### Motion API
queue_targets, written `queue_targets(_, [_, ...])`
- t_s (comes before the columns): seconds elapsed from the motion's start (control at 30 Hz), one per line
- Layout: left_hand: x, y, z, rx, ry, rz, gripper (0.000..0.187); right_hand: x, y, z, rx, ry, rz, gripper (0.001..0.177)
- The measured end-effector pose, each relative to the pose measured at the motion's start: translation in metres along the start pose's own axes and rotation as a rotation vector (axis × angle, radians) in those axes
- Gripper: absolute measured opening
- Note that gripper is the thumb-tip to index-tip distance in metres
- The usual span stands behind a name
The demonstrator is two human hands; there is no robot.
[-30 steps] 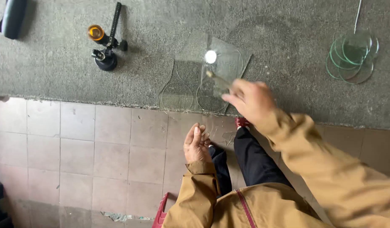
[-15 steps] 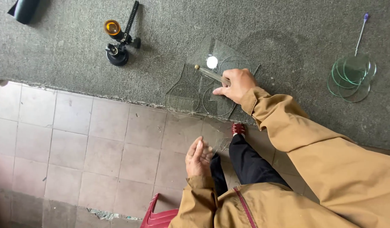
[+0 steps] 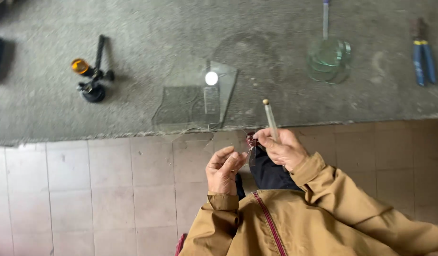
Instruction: Cutting circular pieces of glass from a sheet using a manual glass cutter and breaking them by hand
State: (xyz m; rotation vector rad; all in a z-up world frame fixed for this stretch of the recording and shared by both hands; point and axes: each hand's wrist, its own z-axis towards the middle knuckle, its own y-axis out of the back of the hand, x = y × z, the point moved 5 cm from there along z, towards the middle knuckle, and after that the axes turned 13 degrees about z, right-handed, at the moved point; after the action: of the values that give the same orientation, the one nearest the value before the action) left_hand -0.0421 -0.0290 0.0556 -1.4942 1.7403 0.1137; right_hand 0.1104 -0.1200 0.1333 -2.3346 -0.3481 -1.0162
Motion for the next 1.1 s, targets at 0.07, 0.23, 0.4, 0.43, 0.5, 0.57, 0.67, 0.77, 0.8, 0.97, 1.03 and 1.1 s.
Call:
queue_targets(0.07, [0.010,-0.017,0.000,0.053,-0.002,0.062,0.028,-0.007,0.026,0.000,-0.006,0.038,-0.001,0.021])
queue_targets(0.23, [-0.006,-0.043,-0.013,0.163,0.003,0.164,0.023,0.006,0.064,0.002,0.061,0.033,0.020,0.015])
queue_targets(0.4, [-0.037,-0.064,-0.015,0.458,0.039,0.325,0.036,0.039,0.076,0.005,0.250,-0.019,-0.009,0.017])
queue_targets(0.43, [-0.037,-0.077,-0.014,0.461,0.030,0.329,0.036,0.048,0.076,0.006,0.255,-0.011,-0.009,0.017])
queue_targets(0.5, [-0.039,-0.098,-0.011,0.392,-0.066,0.654,0.018,0.066,0.075,0.008,0.276,0.014,-0.072,0.022])
queue_targets(0.57, [-0.009,-0.093,0.024,0.289,-0.087,0.620,0.017,0.083,0.098,0.023,0.169,0.123,-0.366,0.019])
queue_targets(0.67, [0.022,-0.088,0.065,0.064,-0.100,0.618,0.016,0.101,0.143,0.037,-0.028,0.237,-0.550,0.031])
queue_targets(0.77, [0.048,-0.096,0.085,-0.125,-0.096,0.639,0.015,0.127,0.173,0.023,-0.089,0.367,-0.581,0.039])
queue_targets(0.8, [0.053,-0.100,0.091,-0.179,-0.116,0.632,0.013,0.142,0.173,0.015,-0.068,0.514,-0.713,0.042])
queue_targets(0.97, [0.051,-0.105,0.129,-0.322,-0.159,0.999,0.017,0.137,0.194,0.029,-0.042,0.439,-0.624,0.025])
queue_targets(1.03, [0.040,-0.104,0.129,-0.406,-0.123,1.337,0.019,0.130,0.197,0.038,0.021,0.400,-0.509,0.017])
queue_targets(1.1, [0.007,-0.125,0.102,-0.499,-0.255,1.665,0.054,0.130,0.187,0.043,0.075,0.384,-0.561,0.016])
